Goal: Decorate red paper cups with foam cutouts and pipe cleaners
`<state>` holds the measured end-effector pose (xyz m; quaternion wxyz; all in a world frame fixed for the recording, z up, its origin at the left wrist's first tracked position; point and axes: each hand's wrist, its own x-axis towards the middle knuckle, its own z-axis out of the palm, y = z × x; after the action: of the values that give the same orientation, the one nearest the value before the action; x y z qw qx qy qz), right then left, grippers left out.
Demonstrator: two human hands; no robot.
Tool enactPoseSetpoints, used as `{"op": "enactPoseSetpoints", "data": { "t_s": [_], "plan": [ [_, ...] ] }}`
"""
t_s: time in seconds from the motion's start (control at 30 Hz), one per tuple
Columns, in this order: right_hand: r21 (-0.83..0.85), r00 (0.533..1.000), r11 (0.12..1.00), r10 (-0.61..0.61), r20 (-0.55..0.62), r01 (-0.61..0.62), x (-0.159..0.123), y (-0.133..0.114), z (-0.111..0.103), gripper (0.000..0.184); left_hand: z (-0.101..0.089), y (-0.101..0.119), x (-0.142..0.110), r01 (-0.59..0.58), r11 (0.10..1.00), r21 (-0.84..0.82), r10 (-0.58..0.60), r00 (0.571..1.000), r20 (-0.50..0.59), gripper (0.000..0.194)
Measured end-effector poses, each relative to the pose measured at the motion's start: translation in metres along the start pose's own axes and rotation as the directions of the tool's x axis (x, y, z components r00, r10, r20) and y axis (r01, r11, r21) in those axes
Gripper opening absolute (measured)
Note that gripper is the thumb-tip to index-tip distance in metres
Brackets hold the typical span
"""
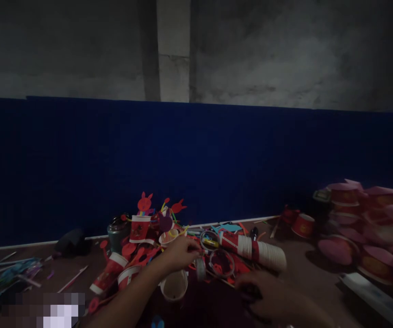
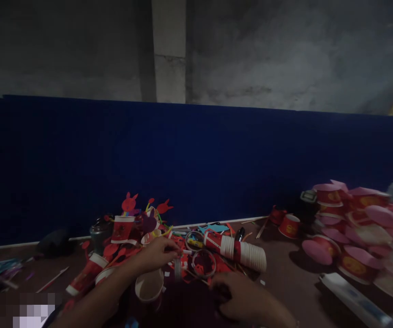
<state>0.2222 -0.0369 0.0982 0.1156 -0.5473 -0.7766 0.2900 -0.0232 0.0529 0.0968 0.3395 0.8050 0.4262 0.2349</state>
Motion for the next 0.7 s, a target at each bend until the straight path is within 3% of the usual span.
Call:
{"op": "enactPoseSetpoints", "data": {
  "t_s": [0.2, 0.37, 0.57, 0.7],
  "plan": [
    [-0.023, 0.991, 0.997, -0.069, -0.110, 0.067, 0.009, 0.002, -0.024, 0.042, -0.004, 0.005, -0.004, -0.020, 1.000, 0.001, 0.020, 0.998, 0.051, 0.027],
    [-0.013, 0.994, 0.995, -0.097, -0.041, 0.096, 0.021, -0.009, -0.023, 0.041, -0.005, 0.011, -0.007, -0.061, 0.998, -0.012, 0.061, 0.995, 0.077, 0.024],
    [-0.031, 0.989, 0.990, -0.139, -0.056, 0.138, 0.028, -0.018, -0.021, 0.037, -0.005, 0.007, -0.009, -0.065, 0.998, -0.008, 0.065, 0.998, -0.015, 0.021],
    [-0.019, 0.981, 0.985, -0.173, -0.085, 0.172, 0.031, -0.019, -0.020, 0.042, -0.004, 0.004, -0.007, -0.077, 0.997, -0.027, 0.077, 0.997, -0.010, 0.019]
  ]
}}
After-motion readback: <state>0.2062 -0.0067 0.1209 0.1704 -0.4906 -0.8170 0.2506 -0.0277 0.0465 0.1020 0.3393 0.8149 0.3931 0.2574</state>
